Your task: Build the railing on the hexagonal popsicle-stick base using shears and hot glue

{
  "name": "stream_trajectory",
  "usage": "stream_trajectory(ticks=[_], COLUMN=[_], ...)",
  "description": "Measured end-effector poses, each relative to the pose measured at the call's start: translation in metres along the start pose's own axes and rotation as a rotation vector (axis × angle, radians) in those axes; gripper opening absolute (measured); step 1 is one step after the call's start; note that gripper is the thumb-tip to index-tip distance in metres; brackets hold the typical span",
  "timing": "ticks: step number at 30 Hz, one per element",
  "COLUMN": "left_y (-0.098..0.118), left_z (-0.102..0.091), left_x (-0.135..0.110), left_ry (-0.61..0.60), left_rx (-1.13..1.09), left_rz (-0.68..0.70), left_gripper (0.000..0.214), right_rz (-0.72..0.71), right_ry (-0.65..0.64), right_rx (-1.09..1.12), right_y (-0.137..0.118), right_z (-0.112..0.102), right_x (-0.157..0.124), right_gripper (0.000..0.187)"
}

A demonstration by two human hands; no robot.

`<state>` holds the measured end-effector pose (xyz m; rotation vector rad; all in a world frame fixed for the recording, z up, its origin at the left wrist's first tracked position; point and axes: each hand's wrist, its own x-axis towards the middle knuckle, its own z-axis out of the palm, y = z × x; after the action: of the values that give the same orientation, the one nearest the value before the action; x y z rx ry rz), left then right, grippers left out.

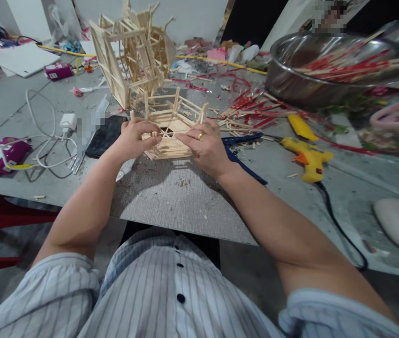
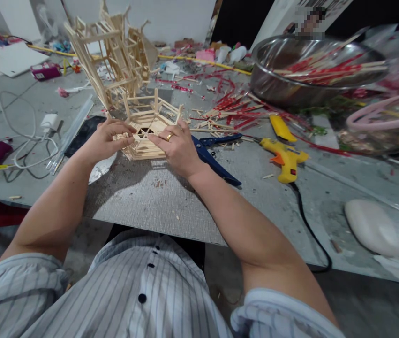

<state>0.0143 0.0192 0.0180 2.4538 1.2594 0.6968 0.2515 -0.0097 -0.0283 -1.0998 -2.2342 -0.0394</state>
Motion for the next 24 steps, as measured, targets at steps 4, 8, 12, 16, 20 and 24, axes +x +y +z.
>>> stream_trajectory(ticks=[4, 8, 12, 16, 20, 24], left_y=[0.001, 0.006, 0.01, 0.011, 0.011, 0.012], left_z=[0.0, -0.001, 0.0, 0.002, 0.002, 0.001], left_x=[0.0, -0.002, -0.004, -0.004, -0.003, -0.003], left_ry=[-0.007, -0.004, 0.018, 0.038, 0.054, 0.042], left_rx=[0.008, 0.028, 0.018, -0.001, 0.004, 0.019], left_rz=[-0.007, -0.03, -0.034, -0.026, -0.007, -0.029], left_gripper=[0.015, 0.016, 0.015, 0.013, 0.011, 0.012], right_rz=[0.0, 0.013, 0.007, 0.009, -0.001, -0.019], right_ry=[-0.009, -0.03, -0.056, -0.074, -0.067, 0.039], right_rx=[-0.026, -0.017, -0.01, -0.013, -0.025, 0.0], right_y=[0.0, 0.001, 0.001, -0.001, 0.0, 0.01], right_z=[0.0, 0.0, -0.004, -0.008, -0.007, -0.006], right_x=[0.001, 0.002, 0.003, 0.004, 0.003, -0.001], right_gripper=[0.036, 0.036, 0.04, 0.043, 0.041, 0.04])
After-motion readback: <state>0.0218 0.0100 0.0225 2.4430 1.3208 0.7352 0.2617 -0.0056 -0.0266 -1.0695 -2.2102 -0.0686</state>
